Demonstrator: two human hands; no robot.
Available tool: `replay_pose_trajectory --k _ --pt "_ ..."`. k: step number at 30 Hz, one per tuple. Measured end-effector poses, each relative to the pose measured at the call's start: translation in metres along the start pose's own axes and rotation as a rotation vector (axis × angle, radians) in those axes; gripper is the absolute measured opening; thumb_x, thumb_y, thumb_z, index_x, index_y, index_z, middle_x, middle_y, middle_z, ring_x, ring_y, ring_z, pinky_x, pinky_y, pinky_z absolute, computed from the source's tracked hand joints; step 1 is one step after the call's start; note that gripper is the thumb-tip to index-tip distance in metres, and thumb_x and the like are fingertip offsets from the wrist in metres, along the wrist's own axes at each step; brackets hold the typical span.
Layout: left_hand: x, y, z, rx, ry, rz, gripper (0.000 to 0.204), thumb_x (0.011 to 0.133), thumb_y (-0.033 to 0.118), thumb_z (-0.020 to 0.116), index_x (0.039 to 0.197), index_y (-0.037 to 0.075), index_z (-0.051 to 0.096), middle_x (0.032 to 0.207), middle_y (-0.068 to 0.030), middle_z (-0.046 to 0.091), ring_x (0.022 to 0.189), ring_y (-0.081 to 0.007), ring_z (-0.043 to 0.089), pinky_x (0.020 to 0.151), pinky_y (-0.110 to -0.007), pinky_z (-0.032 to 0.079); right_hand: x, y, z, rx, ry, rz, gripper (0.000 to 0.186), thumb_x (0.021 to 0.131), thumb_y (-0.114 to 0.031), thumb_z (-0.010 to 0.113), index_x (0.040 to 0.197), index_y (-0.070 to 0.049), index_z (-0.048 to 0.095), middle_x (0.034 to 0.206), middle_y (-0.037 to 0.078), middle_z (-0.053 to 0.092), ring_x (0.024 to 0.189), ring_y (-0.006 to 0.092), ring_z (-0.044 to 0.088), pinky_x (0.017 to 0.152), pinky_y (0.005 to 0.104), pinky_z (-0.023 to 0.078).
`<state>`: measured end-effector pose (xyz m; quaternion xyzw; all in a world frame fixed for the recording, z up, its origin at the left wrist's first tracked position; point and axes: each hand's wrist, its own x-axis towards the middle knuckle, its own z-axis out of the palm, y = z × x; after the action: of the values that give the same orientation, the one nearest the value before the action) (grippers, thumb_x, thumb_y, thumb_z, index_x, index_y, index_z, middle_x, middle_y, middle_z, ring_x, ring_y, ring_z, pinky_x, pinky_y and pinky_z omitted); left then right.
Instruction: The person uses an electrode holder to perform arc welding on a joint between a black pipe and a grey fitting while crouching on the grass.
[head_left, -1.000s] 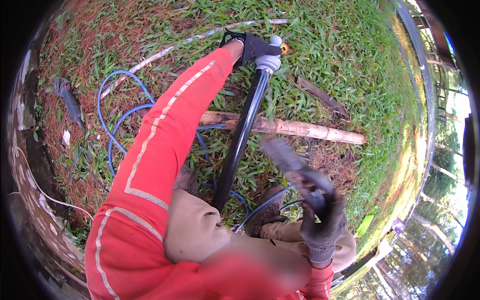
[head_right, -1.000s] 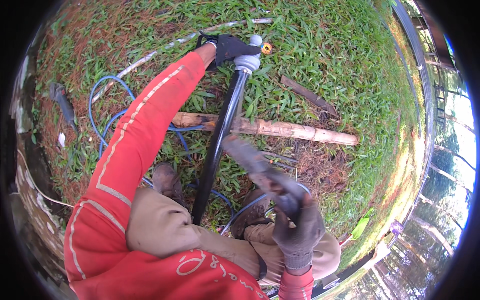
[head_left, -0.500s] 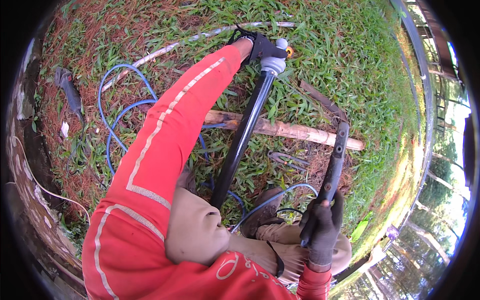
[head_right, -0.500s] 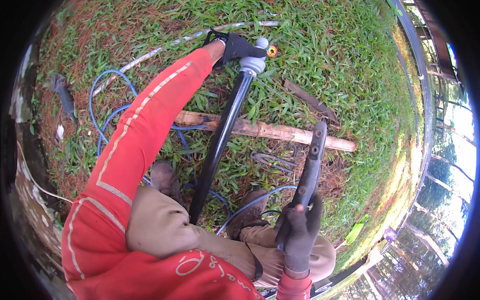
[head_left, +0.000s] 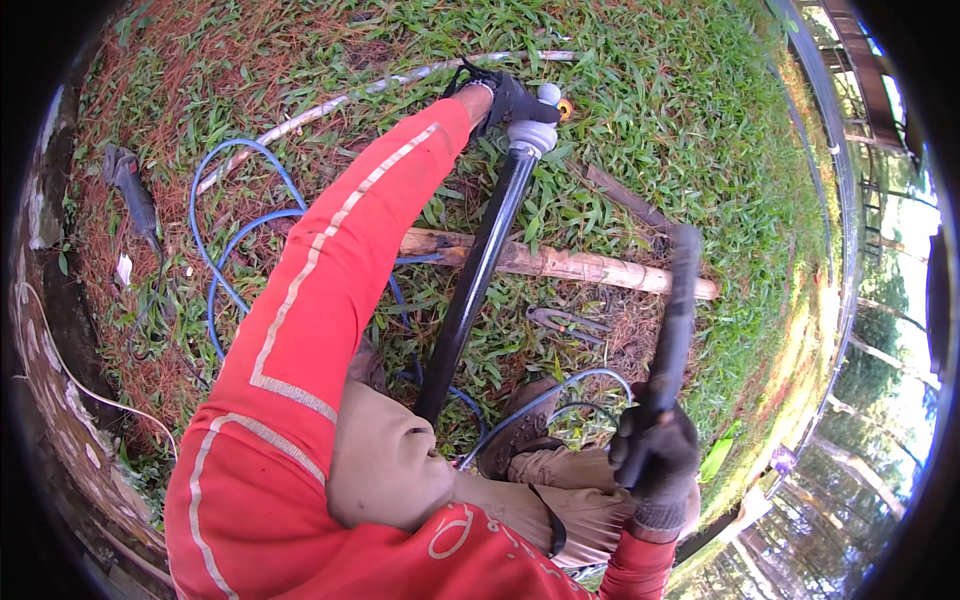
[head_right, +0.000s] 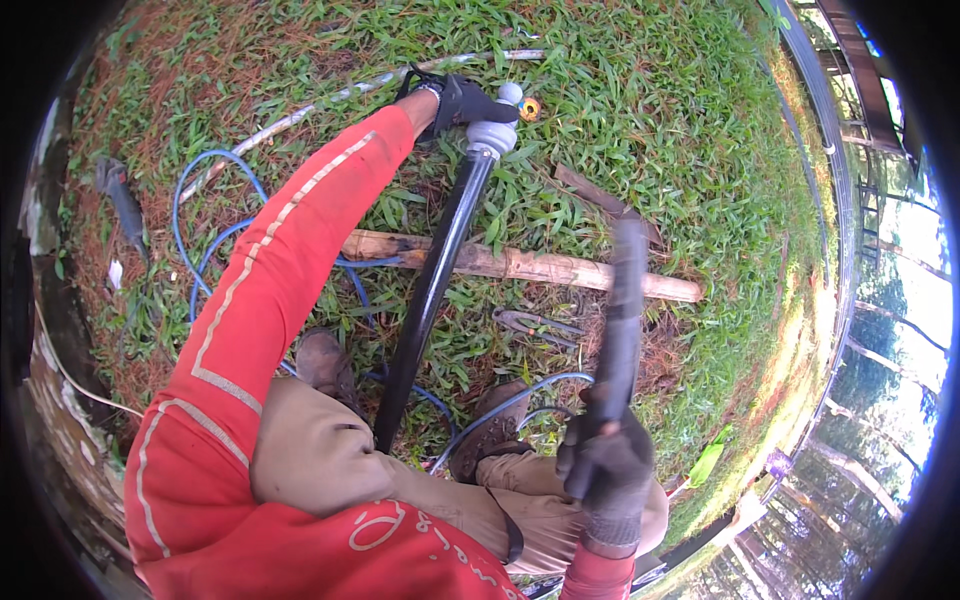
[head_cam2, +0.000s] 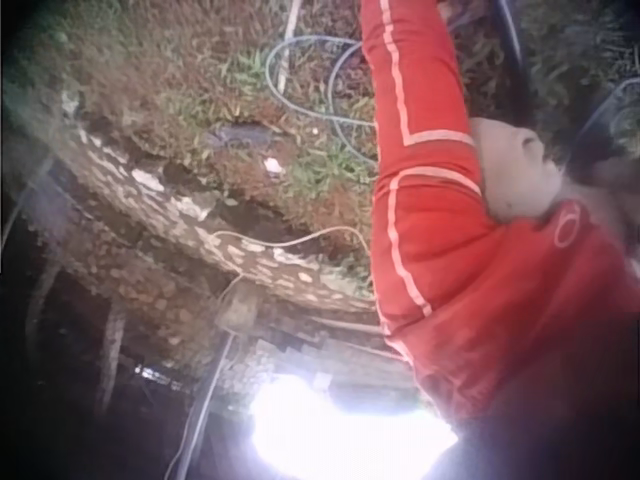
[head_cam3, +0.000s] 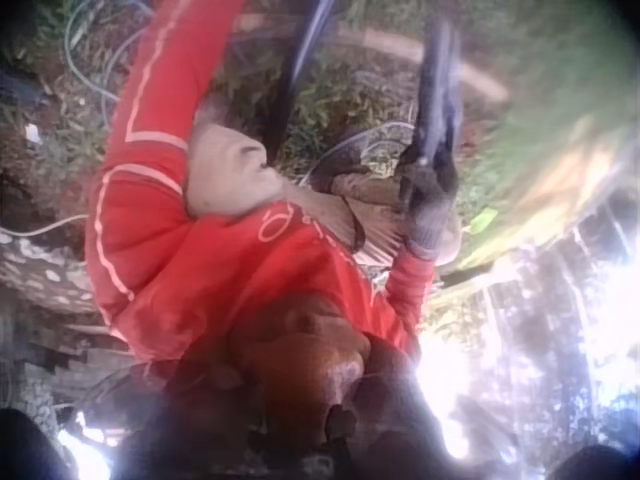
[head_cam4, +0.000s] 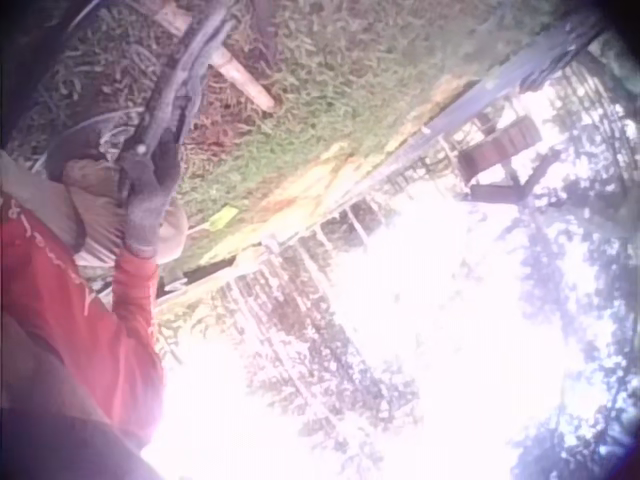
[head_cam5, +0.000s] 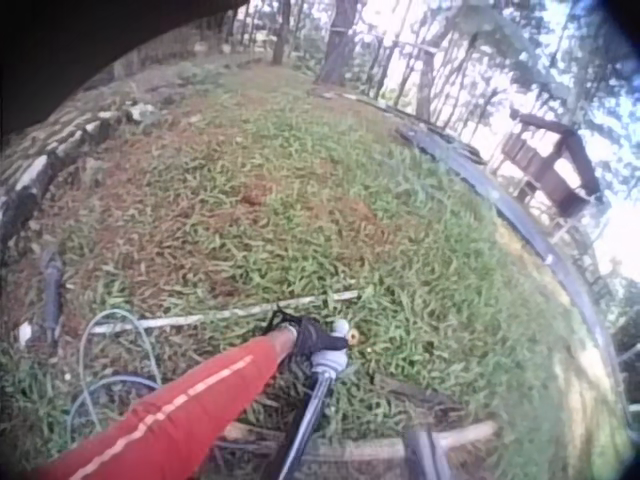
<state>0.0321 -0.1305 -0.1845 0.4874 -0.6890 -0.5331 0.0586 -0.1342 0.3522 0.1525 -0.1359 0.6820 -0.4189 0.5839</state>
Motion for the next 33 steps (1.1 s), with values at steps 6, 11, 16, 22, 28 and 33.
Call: replay_pose_trajectory --k 6,11,16,22,28,33 --pt "-0.008 0.008 0.005 -0.045 -0.035 0.040 0.105 0.080 0.076 0.094 0.148 -0.001 0.075 0.152 -0.0241 0.072 0.136 -0.0345 0.070 0.115 -0.046 0.054 -0.006 -0.001 -0.007 -0.117 0.293 -0.112 0.054 0.111 -0.040 0.071 0.139 0.004 0.060 0.082 0.013 0.069 0.051 0.0186 0.063 0.046 0.0298 0.048" --pt "-0.006 0.008 0.001 -0.066 -0.036 0.044 0.104 0.080 0.076 0.094 0.147 -0.001 0.076 0.151 -0.0238 0.073 0.134 -0.0341 0.071 0.115 -0.046 0.054 -0.014 0.014 -0.011 -0.781 0.396 -0.339 0.054 0.099 -0.026 0.085 0.137 0.004 0.063 0.091 0.017 0.074 0.068 0.0277 0.074 0.062 0.0365 0.055" --pt "-0.008 0.010 0.004 -0.059 -0.042 0.044 0.103 0.080 0.076 0.094 0.146 -0.001 0.076 0.150 -0.0235 0.073 0.133 -0.0337 0.071 0.114 -0.045 0.054 -0.016 0.036 -0.009 -1.300 0.357 -0.571 0.071 0.086 -0.015 0.091 0.147 0.007 0.060 0.108 0.029 0.076 0.097 0.0517 0.077 0.085 0.0519 0.062" --pt "-0.009 0.012 0.005 -0.059 -0.043 0.043 0.102 0.080 0.076 0.094 0.145 -0.001 0.077 0.149 -0.0232 0.074 0.132 -0.0333 0.071 0.113 -0.045 0.055 -0.003 0.034 0.012 -1.183 0.305 -0.593 0.068 0.087 -0.013 0.091 0.145 0.010 0.062 0.105 0.027 0.077 0.093 0.0483 0.078 0.081 0.0493 0.061" --pt "-0.006 0.016 0.006 -0.068 -0.047 0.046 0.101 0.080 0.076 0.093 0.143 -0.001 0.077 0.147 -0.0229 0.075 0.131 -0.0328 0.072 0.112 -0.045 0.055 0.000 0.039 0.009 -1.223 0.311 -0.610 0.068 0.088 -0.013 0.091 0.145 0.010 0.063 0.105 0.026 0.078 0.092 0.0469 0.079 0.080 0.0483 0.062" --pt "-0.006 0.016 0.008 -0.079 -0.043 0.046 0.100 0.080 0.075 0.093 0.142 -0.001 0.078 0.146 -0.0227 0.075 0.129 -0.0324 0.072 0.111 -0.045 0.055 -0.003 0.040 0.009 -1.213 0.327 -0.527 0.076 0.088 -0.010 0.092 0.152 0.015 0.060 0.118 0.031 0.080 0.108 0.0389 0.083 0.095 0.0449 0.063"
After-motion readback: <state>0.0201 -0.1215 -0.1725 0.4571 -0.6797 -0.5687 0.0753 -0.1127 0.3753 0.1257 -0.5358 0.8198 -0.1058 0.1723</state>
